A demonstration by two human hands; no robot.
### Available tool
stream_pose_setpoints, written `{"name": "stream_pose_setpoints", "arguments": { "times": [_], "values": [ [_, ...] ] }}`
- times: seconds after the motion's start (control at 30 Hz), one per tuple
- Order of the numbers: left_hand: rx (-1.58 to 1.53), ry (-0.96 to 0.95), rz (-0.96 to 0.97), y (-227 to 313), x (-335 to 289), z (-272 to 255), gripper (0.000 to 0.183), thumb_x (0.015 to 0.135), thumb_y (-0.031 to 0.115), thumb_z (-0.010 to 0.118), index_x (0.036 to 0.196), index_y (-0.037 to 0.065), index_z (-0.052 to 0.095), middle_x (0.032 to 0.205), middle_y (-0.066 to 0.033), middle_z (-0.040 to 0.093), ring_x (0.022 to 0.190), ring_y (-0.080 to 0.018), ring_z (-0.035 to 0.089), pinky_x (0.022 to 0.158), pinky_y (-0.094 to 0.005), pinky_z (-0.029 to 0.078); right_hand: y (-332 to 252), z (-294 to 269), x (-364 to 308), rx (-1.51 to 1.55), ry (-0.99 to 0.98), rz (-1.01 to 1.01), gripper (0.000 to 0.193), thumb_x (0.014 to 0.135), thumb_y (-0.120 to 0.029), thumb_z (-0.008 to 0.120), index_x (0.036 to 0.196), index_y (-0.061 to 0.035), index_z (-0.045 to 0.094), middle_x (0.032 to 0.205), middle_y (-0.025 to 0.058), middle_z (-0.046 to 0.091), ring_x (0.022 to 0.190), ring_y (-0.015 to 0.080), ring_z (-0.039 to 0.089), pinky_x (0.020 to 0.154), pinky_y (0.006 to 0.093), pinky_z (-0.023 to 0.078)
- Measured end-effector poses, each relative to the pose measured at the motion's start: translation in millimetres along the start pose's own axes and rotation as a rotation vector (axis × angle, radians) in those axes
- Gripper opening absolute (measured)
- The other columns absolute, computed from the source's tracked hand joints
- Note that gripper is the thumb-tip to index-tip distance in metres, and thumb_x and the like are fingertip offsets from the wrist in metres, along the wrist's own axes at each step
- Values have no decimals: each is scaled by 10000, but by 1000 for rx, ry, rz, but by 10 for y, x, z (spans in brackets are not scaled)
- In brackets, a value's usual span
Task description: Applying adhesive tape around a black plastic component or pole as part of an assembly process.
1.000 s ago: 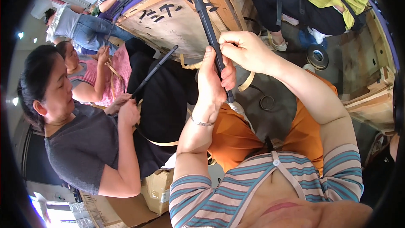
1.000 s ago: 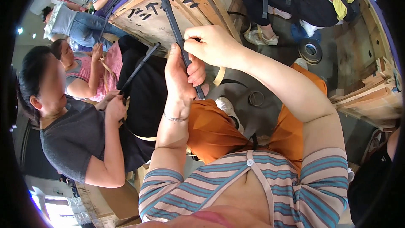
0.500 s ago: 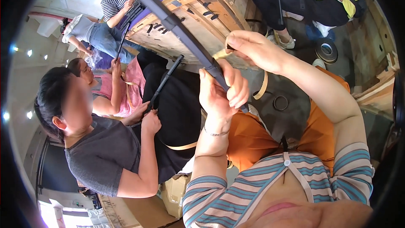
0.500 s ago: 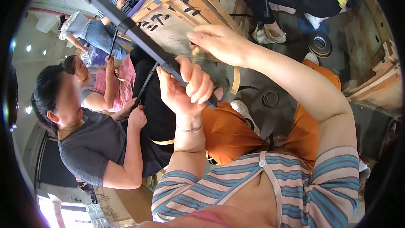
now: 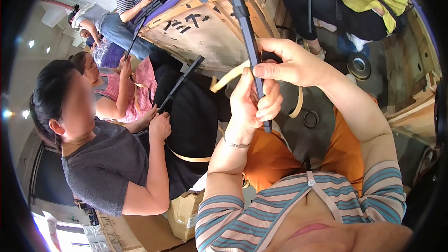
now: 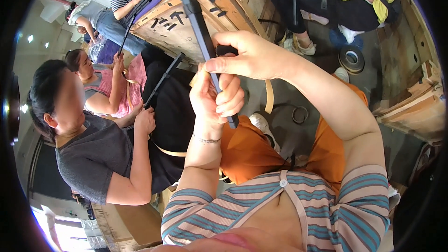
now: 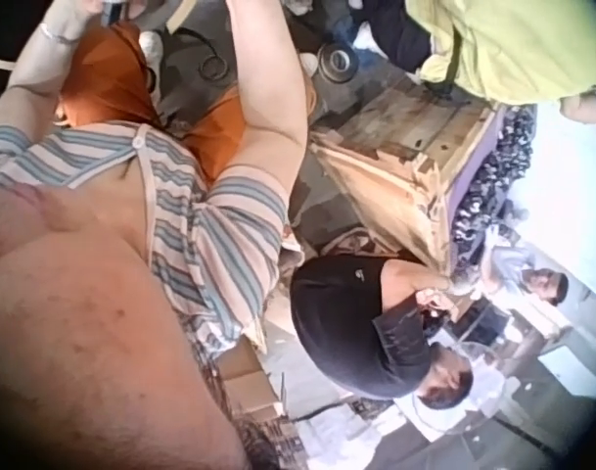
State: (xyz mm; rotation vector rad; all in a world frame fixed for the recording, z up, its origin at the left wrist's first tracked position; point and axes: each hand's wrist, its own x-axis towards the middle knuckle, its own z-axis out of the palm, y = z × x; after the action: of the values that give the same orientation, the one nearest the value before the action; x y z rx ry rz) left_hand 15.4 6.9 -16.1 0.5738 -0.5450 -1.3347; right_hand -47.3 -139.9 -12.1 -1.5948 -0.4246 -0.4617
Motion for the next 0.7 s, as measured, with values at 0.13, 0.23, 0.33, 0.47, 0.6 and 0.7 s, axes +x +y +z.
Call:
{"name": "stream_pose_setpoints", "arguments": {
  "times": [0.13,0.23,0.33,0.47,0.6,0.7],
  "values": [
    [96,-3,38,-60,39,-98,529,901,529,304,698,58,434,484,-12,332,325,-110,269,297,-232,217,-89,-59,-68,145,-44,137,264,851,-199,603,1027,-18,528,891,-11,534,803,33,471,696,190,410],
    [147,-8,79,-84,97,-126,501,902,520,330,728,62,435,502,-17,349,347,-111,295,313,-232,230,78,-202,-268,-53,64,205,176,870,-138,560,1000,-22,541,827,-37,500,744,38,431,650,196,377],
    [429,222,333,-56,180,-139,421,920,460,356,782,72,441,549,-27,379,393,-128,336,361,-246,280,92,-321,-424,-226,213,350,102,873,-98,532,934,-19,556,807,-12,540,752,59,468,680,217,403],
    [456,382,471,49,381,-276,330,938,386,369,842,76,424,606,-33,413,466,-127,374,429,-245,318,68,-392,-581,-247,120,387,96,884,-85,520,954,-23,537,760,-37,482,700,38,415,625,203,367],
    [432,406,521,155,614,-324,324,941,378,371,827,78,415,609,-28,411,471,-126,371,431,-249,318,34,-444,-746,-259,61,329,117,849,-101,562,918,-8,554,805,58,597,733,122,536,686,268,434],
    [472,501,549,252,769,-340,331,938,385,376,818,79,411,611,-25,411,474,-126,367,433,-252,318,51,-459,-815,-271,47,275,120,848,-106,562,918,-9,554,806,75,607,726,139,547,684,274,439]
  ]
}}
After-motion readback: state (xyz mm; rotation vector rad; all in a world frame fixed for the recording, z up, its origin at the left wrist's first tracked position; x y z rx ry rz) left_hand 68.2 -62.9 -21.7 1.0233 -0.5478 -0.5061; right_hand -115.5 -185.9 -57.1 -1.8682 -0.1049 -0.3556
